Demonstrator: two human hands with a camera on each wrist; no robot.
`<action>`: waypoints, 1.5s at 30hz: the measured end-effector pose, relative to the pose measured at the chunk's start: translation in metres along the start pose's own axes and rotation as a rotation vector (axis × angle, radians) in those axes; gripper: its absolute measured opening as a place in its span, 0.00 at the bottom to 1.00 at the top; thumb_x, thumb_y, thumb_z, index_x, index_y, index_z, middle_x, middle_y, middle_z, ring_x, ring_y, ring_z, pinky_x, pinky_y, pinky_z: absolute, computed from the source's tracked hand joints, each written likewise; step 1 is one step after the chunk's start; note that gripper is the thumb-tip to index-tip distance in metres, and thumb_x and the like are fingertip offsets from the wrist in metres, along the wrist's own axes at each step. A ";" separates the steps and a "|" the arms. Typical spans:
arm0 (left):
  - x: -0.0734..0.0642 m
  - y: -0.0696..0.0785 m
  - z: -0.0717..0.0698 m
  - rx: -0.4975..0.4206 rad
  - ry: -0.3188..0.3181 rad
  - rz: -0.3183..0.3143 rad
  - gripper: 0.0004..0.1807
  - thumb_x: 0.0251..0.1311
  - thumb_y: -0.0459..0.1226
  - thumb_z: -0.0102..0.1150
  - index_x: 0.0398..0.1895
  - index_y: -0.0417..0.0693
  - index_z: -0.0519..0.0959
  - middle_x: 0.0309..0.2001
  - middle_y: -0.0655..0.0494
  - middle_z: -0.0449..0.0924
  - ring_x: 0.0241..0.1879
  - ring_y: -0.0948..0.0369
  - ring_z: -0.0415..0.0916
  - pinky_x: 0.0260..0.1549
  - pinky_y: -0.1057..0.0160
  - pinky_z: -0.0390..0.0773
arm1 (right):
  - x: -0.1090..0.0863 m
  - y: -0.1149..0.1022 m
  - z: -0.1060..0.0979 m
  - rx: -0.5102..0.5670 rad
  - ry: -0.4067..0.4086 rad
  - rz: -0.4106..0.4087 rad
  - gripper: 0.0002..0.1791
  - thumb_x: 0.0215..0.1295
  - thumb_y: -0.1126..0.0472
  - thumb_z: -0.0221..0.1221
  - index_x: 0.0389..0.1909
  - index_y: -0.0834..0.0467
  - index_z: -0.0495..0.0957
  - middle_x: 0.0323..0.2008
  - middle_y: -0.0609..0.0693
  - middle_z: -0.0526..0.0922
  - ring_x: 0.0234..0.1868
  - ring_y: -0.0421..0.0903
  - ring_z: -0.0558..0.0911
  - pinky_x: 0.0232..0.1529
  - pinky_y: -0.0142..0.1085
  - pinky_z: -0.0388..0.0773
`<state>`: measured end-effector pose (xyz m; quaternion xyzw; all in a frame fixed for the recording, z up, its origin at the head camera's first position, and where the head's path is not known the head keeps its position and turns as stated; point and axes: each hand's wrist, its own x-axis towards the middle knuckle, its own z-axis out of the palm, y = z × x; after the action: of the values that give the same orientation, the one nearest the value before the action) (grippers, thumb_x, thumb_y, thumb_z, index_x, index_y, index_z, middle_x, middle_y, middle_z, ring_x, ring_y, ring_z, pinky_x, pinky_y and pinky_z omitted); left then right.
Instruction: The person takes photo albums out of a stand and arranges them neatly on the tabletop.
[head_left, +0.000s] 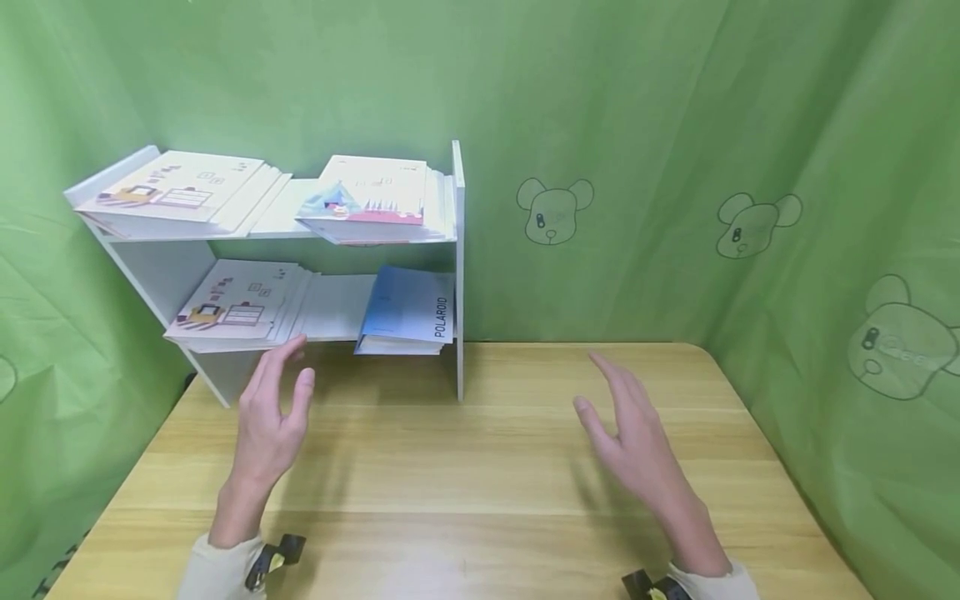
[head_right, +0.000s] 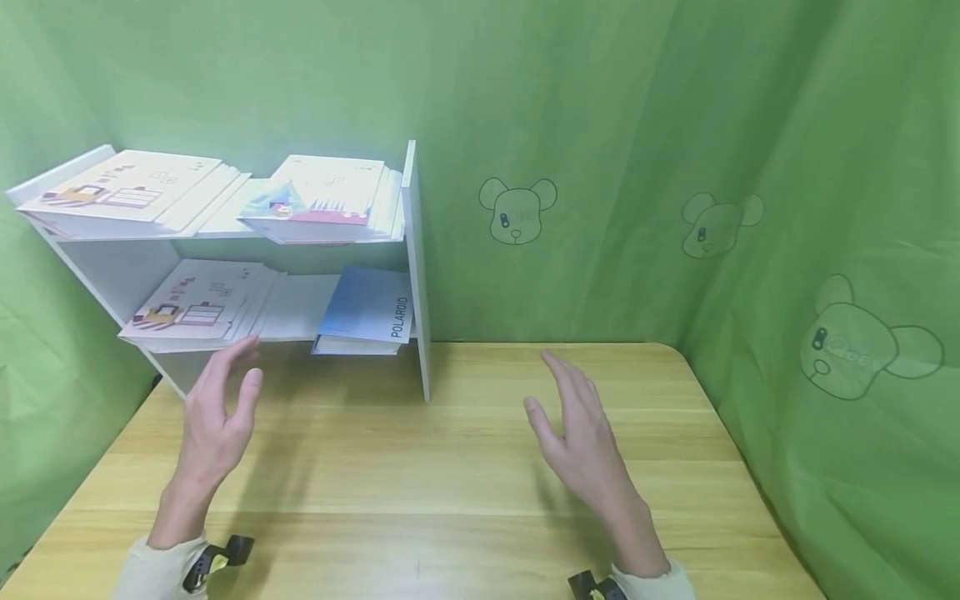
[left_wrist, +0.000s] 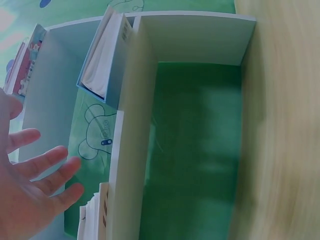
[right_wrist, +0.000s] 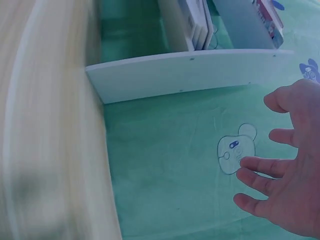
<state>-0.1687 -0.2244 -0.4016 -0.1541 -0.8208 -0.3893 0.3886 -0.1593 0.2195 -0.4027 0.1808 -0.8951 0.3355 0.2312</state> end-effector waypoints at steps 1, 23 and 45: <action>0.001 0.001 0.000 -0.004 -0.003 -0.005 0.23 0.73 0.34 0.53 0.69 0.40 0.72 0.61 0.42 0.78 0.60 0.45 0.74 0.68 0.66 0.67 | 0.001 -0.002 0.000 0.002 0.000 -0.005 0.36 0.76 0.55 0.58 0.80 0.51 0.57 0.74 0.57 0.65 0.74 0.60 0.64 0.71 0.64 0.64; 0.022 0.030 0.000 -0.169 0.025 -0.031 0.22 0.72 0.28 0.52 0.68 0.37 0.72 0.63 0.41 0.77 0.57 0.41 0.77 0.64 0.64 0.74 | 0.030 -0.033 0.009 0.130 0.033 -0.075 0.35 0.74 0.59 0.60 0.78 0.54 0.60 0.72 0.56 0.69 0.71 0.56 0.68 0.71 0.60 0.66; 0.035 0.030 0.000 -0.308 -0.028 -0.152 0.25 0.78 0.34 0.49 0.75 0.56 0.66 0.66 0.49 0.76 0.62 0.50 0.76 0.66 0.65 0.73 | 0.061 -0.055 0.024 0.284 0.076 -0.109 0.33 0.74 0.60 0.60 0.76 0.55 0.62 0.69 0.53 0.74 0.69 0.53 0.73 0.69 0.52 0.72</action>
<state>-0.1745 -0.2073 -0.3599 -0.1549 -0.7659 -0.5366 0.3185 -0.1906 0.1539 -0.3574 0.2472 -0.8182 0.4523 0.2548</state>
